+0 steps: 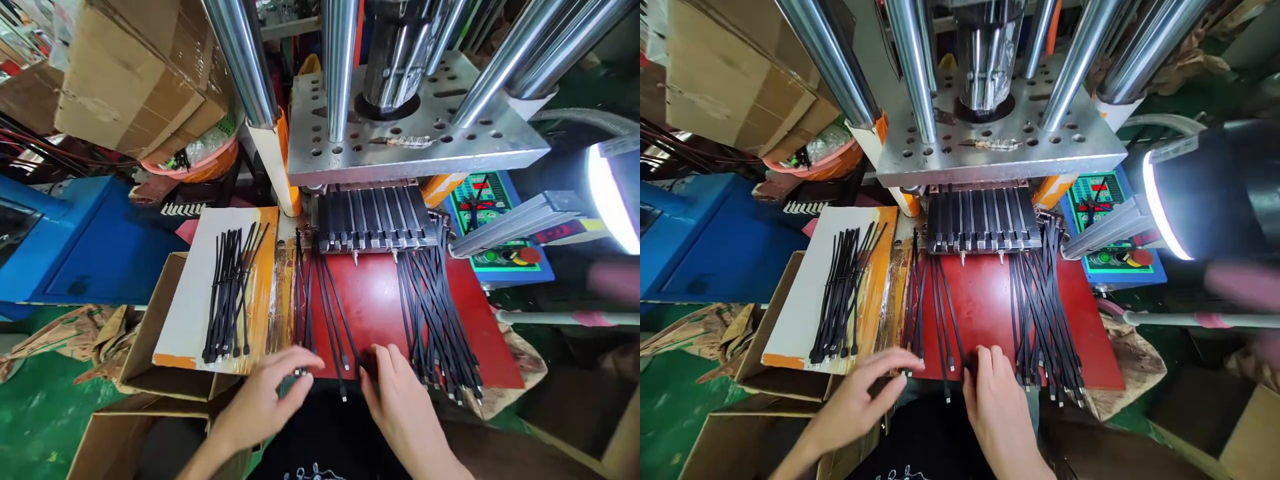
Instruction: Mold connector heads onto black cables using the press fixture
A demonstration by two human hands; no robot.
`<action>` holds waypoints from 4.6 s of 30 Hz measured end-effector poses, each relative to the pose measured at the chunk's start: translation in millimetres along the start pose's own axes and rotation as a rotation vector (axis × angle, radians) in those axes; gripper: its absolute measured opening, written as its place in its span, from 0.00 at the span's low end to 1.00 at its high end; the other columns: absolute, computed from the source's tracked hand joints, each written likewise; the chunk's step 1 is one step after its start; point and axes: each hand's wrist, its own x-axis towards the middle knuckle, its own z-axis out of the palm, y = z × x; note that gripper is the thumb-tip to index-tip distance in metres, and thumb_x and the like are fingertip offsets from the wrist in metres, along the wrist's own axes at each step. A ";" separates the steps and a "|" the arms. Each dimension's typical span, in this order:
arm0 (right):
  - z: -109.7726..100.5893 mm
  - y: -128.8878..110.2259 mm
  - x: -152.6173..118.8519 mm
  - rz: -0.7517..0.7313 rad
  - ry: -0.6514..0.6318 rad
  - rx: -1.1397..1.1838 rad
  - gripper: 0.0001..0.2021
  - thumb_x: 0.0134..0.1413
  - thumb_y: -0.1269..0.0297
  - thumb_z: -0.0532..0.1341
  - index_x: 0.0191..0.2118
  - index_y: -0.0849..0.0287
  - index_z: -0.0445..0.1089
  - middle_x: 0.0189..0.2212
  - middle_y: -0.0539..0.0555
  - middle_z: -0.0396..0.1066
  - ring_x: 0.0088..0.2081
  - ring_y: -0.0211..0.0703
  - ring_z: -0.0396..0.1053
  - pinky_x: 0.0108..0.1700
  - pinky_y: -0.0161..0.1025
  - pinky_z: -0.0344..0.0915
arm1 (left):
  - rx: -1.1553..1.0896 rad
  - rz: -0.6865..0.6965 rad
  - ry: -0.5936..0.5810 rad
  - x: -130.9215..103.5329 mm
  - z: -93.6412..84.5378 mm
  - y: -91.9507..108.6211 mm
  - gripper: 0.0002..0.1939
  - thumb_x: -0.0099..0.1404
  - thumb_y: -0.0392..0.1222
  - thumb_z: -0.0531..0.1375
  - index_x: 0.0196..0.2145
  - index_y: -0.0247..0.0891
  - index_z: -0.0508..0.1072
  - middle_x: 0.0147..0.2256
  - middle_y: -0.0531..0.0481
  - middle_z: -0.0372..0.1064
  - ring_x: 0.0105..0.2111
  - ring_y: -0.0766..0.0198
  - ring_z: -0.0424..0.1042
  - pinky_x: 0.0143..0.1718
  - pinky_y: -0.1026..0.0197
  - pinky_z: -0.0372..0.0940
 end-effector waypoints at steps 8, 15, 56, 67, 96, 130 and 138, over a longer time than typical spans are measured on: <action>0.9 3.3 3.3 0.068 -0.092 -0.050 0.06 0.69 0.69 0.56 0.38 0.53 0.62 0.31 0.54 0.71 0.33 0.51 0.75 0.32 0.41 0.68 | -0.566 -0.381 -0.243 -37.9 64.3 19.1 0.28 0.75 0.50 0.64 0.70 0.48 0.70 0.66 0.40 0.72 0.65 0.49 0.73 0.71 0.45 0.62; -54.2 15.0 -38.5 0.142 -0.321 0.359 0.07 0.70 0.62 0.57 0.37 0.52 0.67 0.25 0.45 0.71 0.23 0.41 0.72 0.27 0.35 0.67 | -1.462 -0.523 0.080 1.0 118.7 32.5 0.32 0.66 0.57 0.73 0.61 0.40 0.76 0.56 0.37 0.79 0.58 0.50 0.78 0.66 0.46 0.65; -65.1 6.0 36.4 0.311 -0.004 0.950 0.15 0.68 0.55 0.65 0.33 0.54 0.84 0.27 0.51 0.76 0.28 0.42 0.72 0.31 0.34 0.68 | -0.598 -0.132 0.062 59.5 64.7 64.5 0.29 0.74 0.58 0.64 0.65 0.40 0.75 0.60 0.40 0.78 0.57 0.51 0.78 0.62 0.52 0.70; -59.6 19.2 22.9 0.161 0.079 0.747 0.14 0.72 0.63 0.60 0.50 0.51 0.85 0.36 0.55 0.81 0.36 0.45 0.78 0.43 0.39 0.76 | -0.427 0.114 0.113 104.5 23.6 88.3 0.10 0.71 0.44 0.66 0.37 0.36 0.85 0.34 0.46 0.83 0.35 0.59 0.78 0.38 0.60 0.69; -50.2 26.0 63.9 -0.061 -0.507 0.803 0.18 0.76 0.56 0.58 0.31 0.56 0.68 0.30 0.50 0.70 0.31 0.39 0.67 0.34 0.34 0.63 | -0.032 0.362 0.529 184.1 -23.6 40.5 0.07 0.73 0.37 0.64 0.34 0.38 0.78 0.42 0.45 0.79 0.49 0.55 0.79 0.56 0.52 0.72; -39.8 70.6 292.3 0.024 -0.078 0.688 0.17 0.59 0.48 0.67 0.40 0.59 0.76 0.30 0.53 0.76 0.24 0.38 0.66 0.27 0.36 0.63 | 0.923 0.574 0.179 195.0 -23.8 13.5 0.26 0.77 0.50 0.61 0.65 0.32 0.71 0.67 0.28 0.68 0.71 0.38 0.64 0.72 0.34 0.59; -55.9 63.7 227.0 -0.210 0.026 0.001 0.25 0.67 0.73 0.51 0.60 0.60 0.79 0.42 0.63 0.72 0.41 0.53 0.72 0.46 0.47 0.71 | 1.022 0.379 0.121 183.5 -4.4 31.4 0.39 0.76 0.56 0.61 0.72 0.25 0.62 0.74 0.20 0.51 0.75 0.34 0.53 0.74 0.31 0.52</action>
